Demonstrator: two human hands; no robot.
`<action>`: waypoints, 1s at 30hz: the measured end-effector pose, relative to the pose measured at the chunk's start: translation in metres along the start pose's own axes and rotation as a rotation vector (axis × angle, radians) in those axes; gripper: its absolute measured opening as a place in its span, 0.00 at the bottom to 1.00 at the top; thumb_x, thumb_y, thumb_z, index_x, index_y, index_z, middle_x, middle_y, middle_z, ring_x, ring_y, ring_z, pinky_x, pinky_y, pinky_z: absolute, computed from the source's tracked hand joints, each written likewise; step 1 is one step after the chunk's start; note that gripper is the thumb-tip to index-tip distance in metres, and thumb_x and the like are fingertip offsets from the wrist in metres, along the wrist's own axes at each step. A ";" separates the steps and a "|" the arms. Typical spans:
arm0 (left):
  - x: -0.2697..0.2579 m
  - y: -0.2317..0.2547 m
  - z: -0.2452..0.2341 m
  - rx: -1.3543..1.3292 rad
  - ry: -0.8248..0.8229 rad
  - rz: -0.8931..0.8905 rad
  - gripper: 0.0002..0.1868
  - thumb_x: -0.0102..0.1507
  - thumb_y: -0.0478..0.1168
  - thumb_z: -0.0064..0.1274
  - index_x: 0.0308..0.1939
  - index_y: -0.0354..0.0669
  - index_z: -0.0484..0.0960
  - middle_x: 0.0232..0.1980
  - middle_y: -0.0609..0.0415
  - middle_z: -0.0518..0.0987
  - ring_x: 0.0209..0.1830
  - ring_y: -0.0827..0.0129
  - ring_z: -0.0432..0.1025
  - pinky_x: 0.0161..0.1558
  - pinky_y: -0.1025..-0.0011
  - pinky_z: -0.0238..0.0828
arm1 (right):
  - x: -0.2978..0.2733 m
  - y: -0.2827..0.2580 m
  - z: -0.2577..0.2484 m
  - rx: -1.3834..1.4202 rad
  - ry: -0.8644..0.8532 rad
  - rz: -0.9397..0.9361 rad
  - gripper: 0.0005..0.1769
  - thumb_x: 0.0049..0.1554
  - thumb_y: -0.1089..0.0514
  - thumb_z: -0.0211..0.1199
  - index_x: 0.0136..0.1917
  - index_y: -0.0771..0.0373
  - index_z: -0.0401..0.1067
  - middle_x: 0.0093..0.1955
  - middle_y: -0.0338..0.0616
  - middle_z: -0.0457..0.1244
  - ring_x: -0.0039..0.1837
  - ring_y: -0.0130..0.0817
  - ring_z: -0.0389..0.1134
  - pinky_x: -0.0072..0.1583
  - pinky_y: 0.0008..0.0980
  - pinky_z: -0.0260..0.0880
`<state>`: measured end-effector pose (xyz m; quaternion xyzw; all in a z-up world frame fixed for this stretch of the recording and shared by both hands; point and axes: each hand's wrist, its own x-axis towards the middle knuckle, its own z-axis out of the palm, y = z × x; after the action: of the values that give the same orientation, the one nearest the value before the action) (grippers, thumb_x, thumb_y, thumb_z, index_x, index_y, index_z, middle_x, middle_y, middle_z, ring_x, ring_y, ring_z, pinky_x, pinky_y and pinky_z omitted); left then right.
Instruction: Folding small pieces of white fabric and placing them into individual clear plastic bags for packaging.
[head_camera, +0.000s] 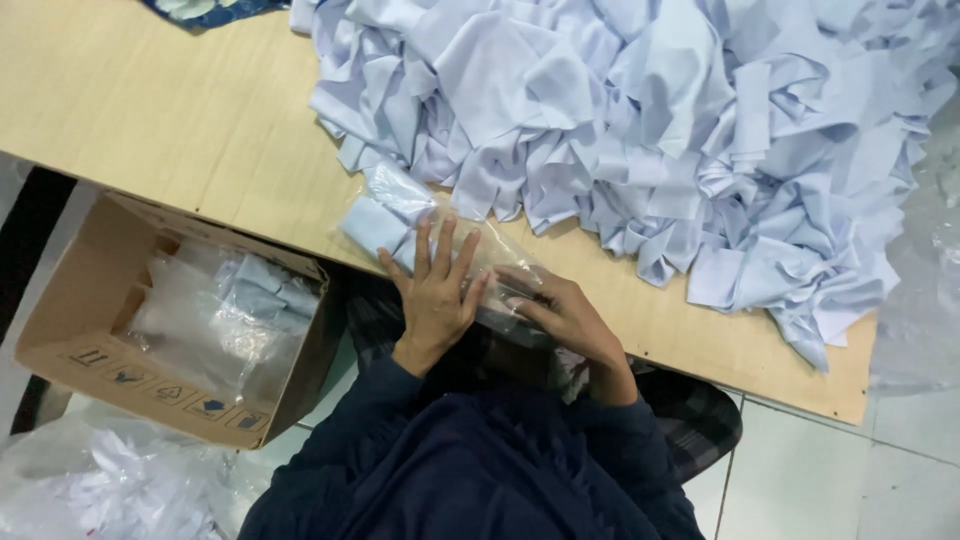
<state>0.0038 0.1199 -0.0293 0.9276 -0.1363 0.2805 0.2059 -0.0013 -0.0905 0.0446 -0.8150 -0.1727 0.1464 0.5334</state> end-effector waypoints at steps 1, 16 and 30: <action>0.002 -0.002 0.001 -0.012 -0.003 0.014 0.27 0.71 0.59 0.44 0.72 0.58 0.72 0.81 0.50 0.60 0.83 0.50 0.43 0.69 0.30 0.09 | -0.007 0.003 -0.006 -0.002 0.018 0.007 0.22 0.60 0.59 0.63 0.68 0.57 0.74 0.61 0.56 0.70 0.59 0.48 0.73 0.59 0.48 0.72; 0.043 -0.019 0.010 0.103 0.187 0.048 0.24 0.65 0.43 0.62 0.66 0.49 0.84 0.73 0.45 0.75 0.75 0.42 0.63 0.66 0.28 0.19 | -0.123 0.082 -0.126 -0.726 0.984 0.114 0.20 0.61 0.61 0.70 0.67 0.63 0.77 0.50 0.49 0.64 0.47 0.44 0.67 0.49 0.39 0.71; 0.068 0.170 0.035 -0.854 -0.045 0.410 0.16 0.61 0.32 0.58 0.52 0.50 0.85 0.62 0.49 0.78 0.61 0.50 0.75 0.61 0.56 0.73 | -0.134 0.098 -0.119 -0.676 1.209 0.138 0.12 0.63 0.67 0.62 0.60 0.63 0.77 0.47 0.45 0.65 0.47 0.41 0.70 0.44 0.33 0.74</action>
<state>0.0122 -0.0547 0.0351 0.7199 -0.4239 0.2141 0.5061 -0.0593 -0.2829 0.0078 -0.8842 0.1707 -0.3611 0.2424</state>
